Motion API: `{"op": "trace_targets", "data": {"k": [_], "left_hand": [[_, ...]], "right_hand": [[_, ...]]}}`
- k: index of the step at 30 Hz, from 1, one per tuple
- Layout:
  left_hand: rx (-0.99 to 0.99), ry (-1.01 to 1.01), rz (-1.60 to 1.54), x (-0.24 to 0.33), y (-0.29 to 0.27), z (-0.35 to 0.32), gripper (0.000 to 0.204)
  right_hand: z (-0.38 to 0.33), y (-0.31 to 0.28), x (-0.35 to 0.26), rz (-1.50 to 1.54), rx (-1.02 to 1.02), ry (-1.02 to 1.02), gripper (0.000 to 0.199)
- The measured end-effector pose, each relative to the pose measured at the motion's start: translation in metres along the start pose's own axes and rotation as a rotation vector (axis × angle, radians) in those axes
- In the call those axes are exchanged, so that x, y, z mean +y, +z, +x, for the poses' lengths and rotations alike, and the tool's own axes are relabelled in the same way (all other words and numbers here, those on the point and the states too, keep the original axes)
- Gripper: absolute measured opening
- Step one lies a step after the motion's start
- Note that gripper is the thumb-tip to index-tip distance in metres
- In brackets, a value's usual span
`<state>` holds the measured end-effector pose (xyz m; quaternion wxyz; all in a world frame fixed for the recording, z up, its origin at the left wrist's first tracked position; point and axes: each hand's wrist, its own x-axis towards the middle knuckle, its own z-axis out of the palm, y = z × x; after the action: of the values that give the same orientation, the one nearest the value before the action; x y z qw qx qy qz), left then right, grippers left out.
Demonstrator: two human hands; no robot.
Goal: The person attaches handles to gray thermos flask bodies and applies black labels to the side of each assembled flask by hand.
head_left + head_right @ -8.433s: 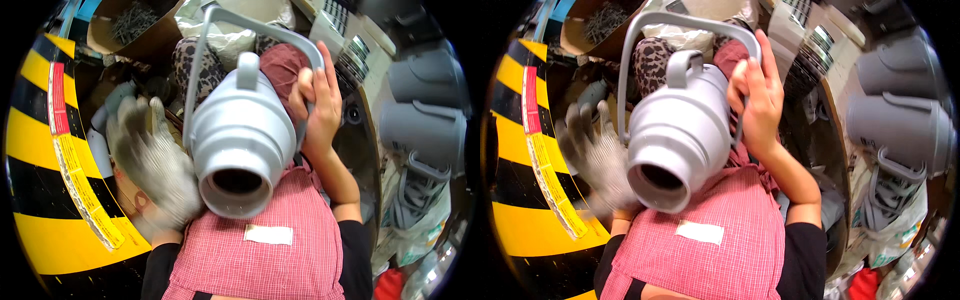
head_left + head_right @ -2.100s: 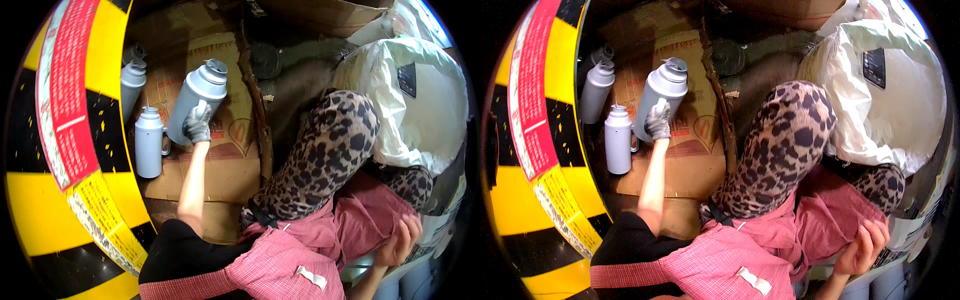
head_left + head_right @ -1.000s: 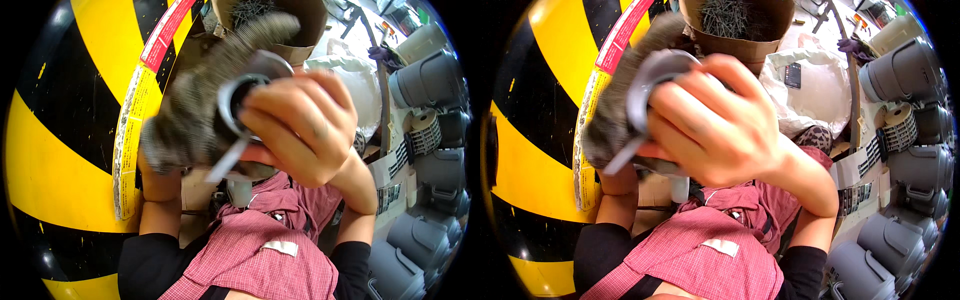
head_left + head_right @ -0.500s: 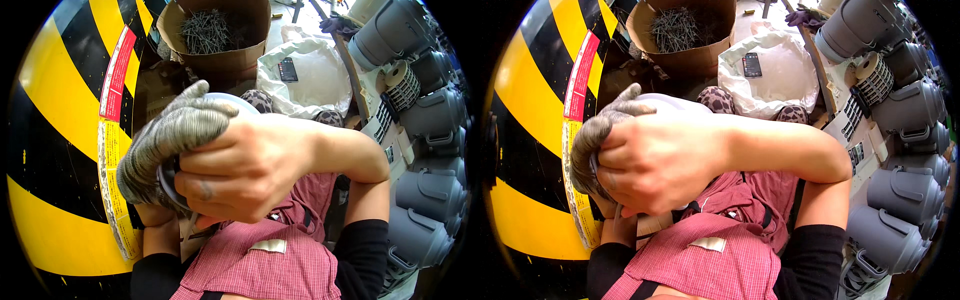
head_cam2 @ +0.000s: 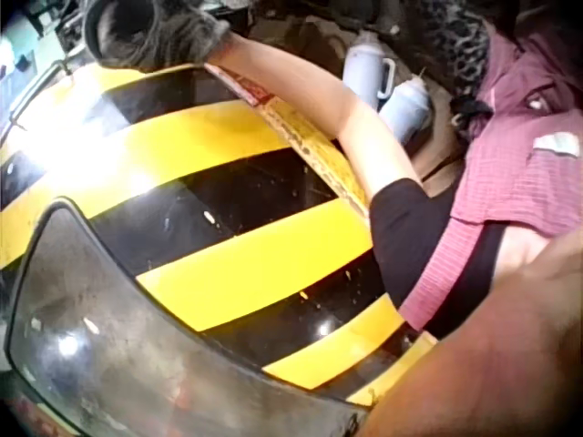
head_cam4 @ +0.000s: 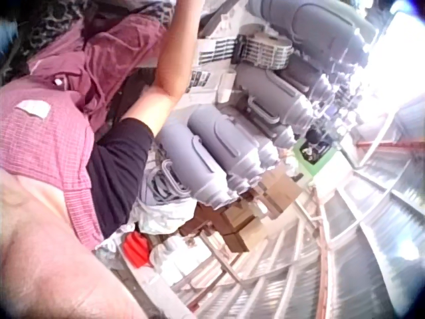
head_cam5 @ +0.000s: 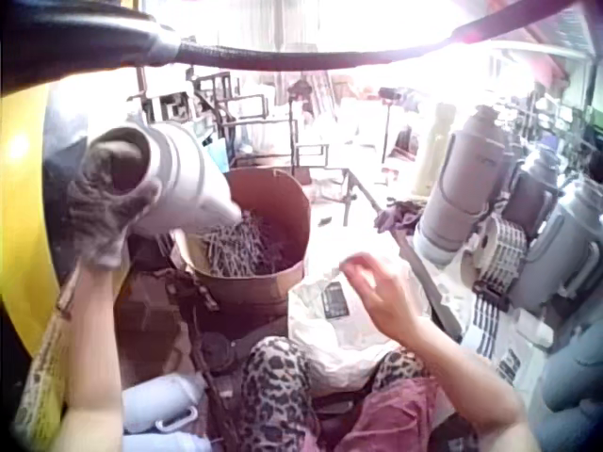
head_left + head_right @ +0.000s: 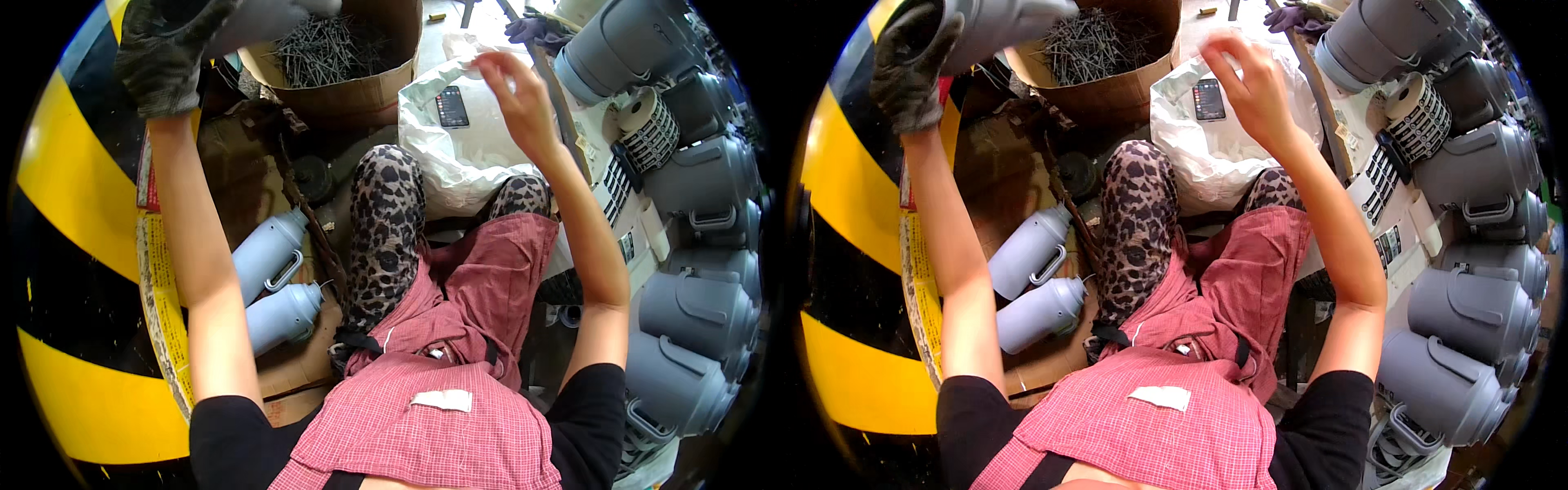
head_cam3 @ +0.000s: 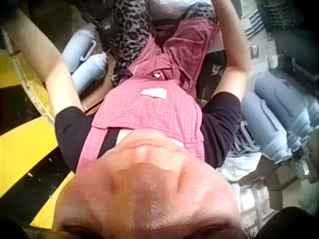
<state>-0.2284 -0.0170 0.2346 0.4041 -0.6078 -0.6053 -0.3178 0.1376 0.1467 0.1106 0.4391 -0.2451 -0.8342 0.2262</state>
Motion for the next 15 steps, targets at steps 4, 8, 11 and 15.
{"op": "trace_targets", "data": {"k": [4, 8, 11, 15], "left_hand": [[0.182, -0.035, 0.236, -0.04, 0.047, -0.028, 0.032], [0.305, -0.004, 0.413, -0.043, 0.045, -0.083, 0.029], [0.273, -0.181, 0.273, -0.006, 0.029, -0.128, 0.042], [0.37, -0.525, -0.032, 0.048, 0.014, -0.163, 0.053]], "right_hand": [[-0.055, 0.03, 0.134, -0.151, -0.275, 0.117, 0.028], [-0.064, 0.077, 0.212, -0.263, -0.379, 0.156, 0.03], [-0.052, 0.102, 0.246, -0.266, -0.396, 0.144, 0.029], [-0.053, 0.119, 0.275, -0.353, -0.419, 0.154, 0.028]]}}
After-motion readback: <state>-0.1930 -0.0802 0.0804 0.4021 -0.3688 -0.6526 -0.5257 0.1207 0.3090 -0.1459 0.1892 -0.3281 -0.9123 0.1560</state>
